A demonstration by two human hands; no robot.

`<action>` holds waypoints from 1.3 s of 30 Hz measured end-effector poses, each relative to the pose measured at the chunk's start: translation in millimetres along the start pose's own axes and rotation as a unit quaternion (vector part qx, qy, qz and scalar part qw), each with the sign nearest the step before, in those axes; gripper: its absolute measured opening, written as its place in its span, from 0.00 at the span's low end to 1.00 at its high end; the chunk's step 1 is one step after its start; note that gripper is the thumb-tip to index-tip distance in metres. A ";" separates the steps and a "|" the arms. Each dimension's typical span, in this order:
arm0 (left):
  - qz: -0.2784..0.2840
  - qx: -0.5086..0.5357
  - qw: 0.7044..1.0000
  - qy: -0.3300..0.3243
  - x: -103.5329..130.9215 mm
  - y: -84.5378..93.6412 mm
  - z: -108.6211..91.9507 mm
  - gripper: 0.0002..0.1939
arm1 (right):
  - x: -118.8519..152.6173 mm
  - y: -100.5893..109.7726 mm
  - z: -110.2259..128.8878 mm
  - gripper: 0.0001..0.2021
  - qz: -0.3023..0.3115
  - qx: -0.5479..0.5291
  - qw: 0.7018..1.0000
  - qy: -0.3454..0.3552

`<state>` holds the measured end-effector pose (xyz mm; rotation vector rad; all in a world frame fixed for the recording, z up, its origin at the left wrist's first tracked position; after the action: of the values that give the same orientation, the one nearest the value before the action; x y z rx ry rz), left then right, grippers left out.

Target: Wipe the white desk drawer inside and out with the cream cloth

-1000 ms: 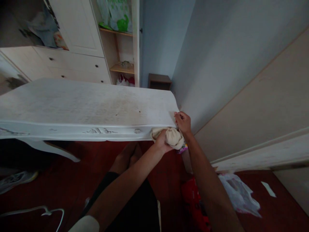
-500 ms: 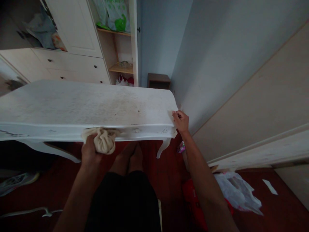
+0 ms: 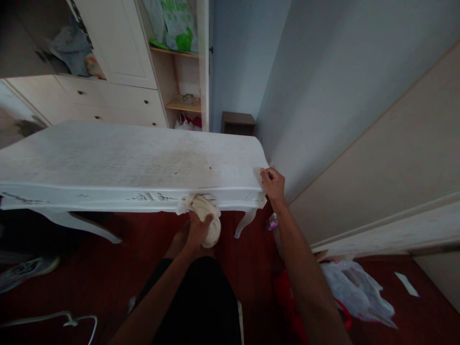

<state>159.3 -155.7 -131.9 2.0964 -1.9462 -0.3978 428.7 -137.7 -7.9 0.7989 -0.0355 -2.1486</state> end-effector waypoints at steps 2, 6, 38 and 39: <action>0.028 0.062 0.997 0.039 10.1 -21.1 -17.1 0.27 | 0.2 -0.2 0.3 0.16 -0.003 -0.006 1.000 -0.004; 0.087 0.174 0.975 0.110 23.4 -44.5 -49.8 0.25 | 0.5 -0.5 0.2 0.16 -0.008 -0.013 1.000 -0.004; 0.111 -0.442 0.762 -0.460 -151.9 89.3 -145.7 0.31 | 1.6 4.7 -2.2 0.19 0.021 0.018 0.999 0.017; 0.091 -0.413 0.777 -0.467 -150.3 91.8 -142.1 0.29 | 1.4 4.8 -1.9 0.19 0.024 0.022 0.999 0.018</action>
<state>115.8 -12.7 38.0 1.1332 -1.7414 -2.0952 432.5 -141.4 -8.8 0.8536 -0.0837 -2.0954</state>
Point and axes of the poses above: each hand's wrist, its own x-axis away from the middle knuckle, its own y-axis out of the back of the hand, z = x × y, the point moved 1 cm from there along -x, towards the middle knuckle, and after that the axes turned 9 degrees about -x, right-handed, at the moved point
